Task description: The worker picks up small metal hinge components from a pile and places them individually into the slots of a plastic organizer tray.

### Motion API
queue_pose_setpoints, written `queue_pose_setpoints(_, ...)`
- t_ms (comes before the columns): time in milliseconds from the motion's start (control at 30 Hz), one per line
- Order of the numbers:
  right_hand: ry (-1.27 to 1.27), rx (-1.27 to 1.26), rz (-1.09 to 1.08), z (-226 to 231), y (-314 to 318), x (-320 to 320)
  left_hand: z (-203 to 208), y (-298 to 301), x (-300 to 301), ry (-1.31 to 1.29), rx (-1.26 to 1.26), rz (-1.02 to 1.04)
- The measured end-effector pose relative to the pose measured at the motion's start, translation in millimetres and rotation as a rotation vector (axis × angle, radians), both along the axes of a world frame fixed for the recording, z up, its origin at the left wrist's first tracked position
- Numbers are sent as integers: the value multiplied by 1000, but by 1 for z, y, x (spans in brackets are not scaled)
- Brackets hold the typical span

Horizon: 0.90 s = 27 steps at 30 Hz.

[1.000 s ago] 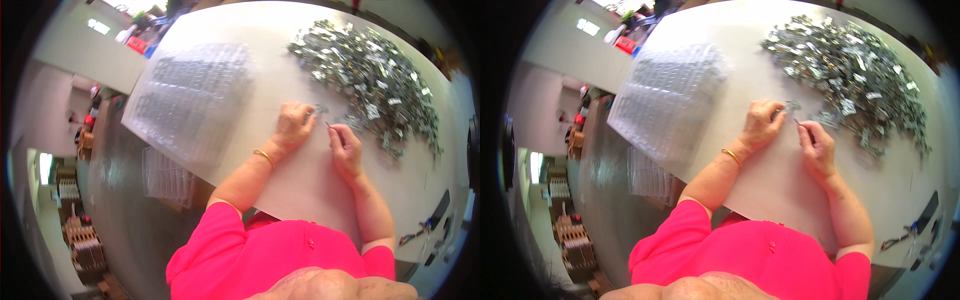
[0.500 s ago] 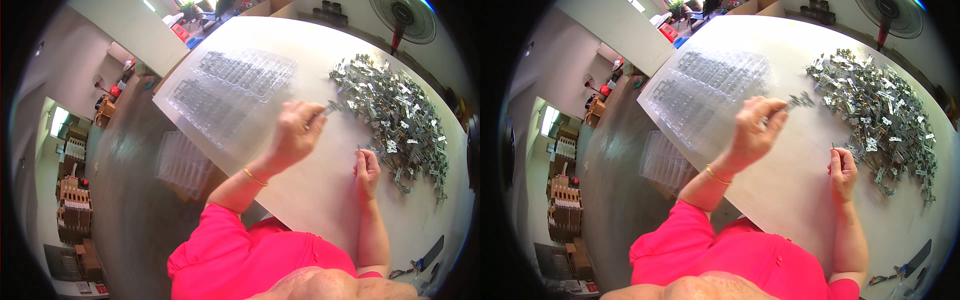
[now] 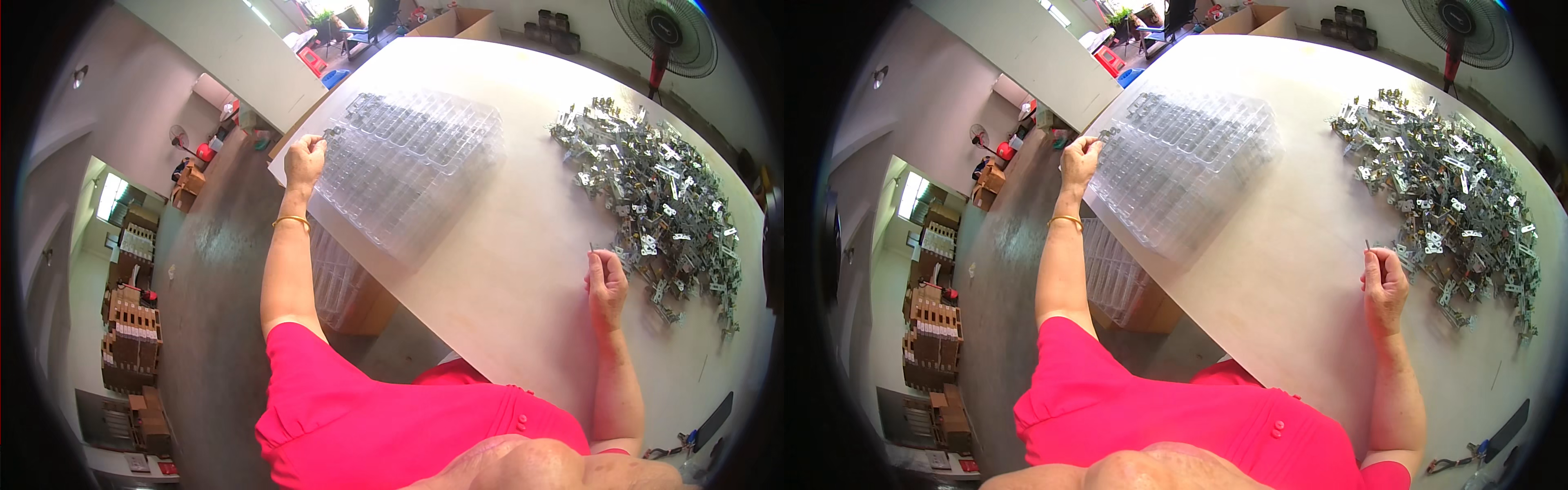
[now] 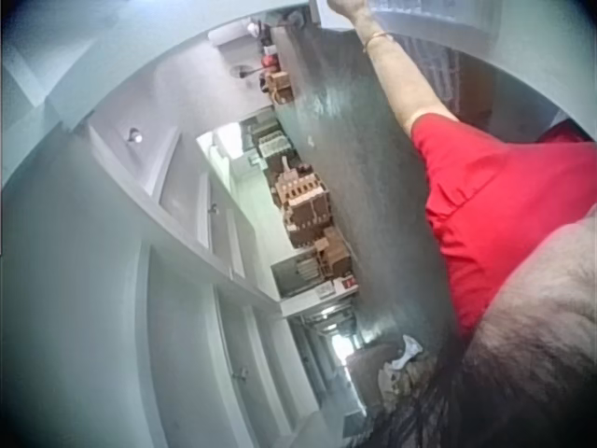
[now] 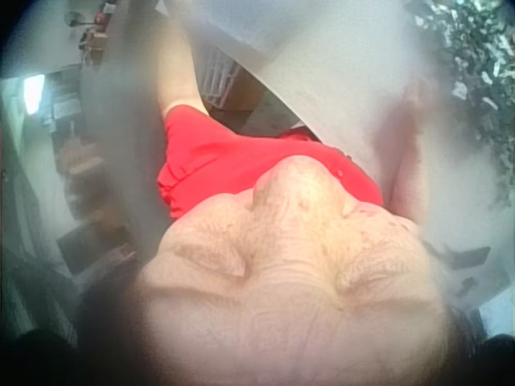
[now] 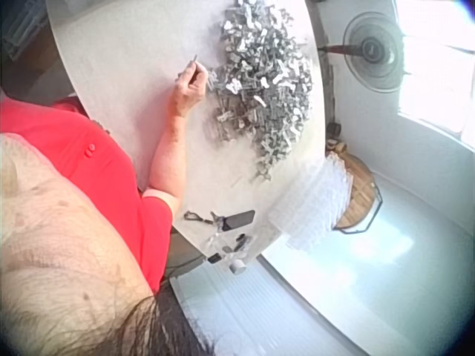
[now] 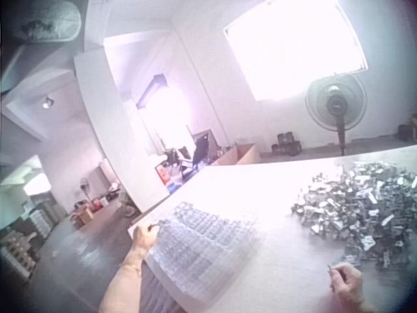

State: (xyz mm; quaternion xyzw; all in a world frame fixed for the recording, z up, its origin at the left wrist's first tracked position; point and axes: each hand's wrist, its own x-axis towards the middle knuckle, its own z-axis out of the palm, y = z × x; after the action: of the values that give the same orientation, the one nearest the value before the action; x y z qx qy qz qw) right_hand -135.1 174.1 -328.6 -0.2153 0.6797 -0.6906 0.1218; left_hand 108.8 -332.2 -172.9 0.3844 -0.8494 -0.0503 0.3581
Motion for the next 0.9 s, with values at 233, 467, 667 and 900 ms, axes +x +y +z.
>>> queue_pose_setpoints(233,11,27,-6,3,0,1,-23,-36,7,-182,84,57)
queue_pose_setpoints(467,-8,16,6,7,0,4,-24,-34,2,-211,39,98)
queue_pose_setpoints(667,23,20,3,5,0,3,-26,-40,0,-290,121,97)
queue_pose_setpoints(900,24,39,1,6,0,3,-30,-49,1,-318,82,126)
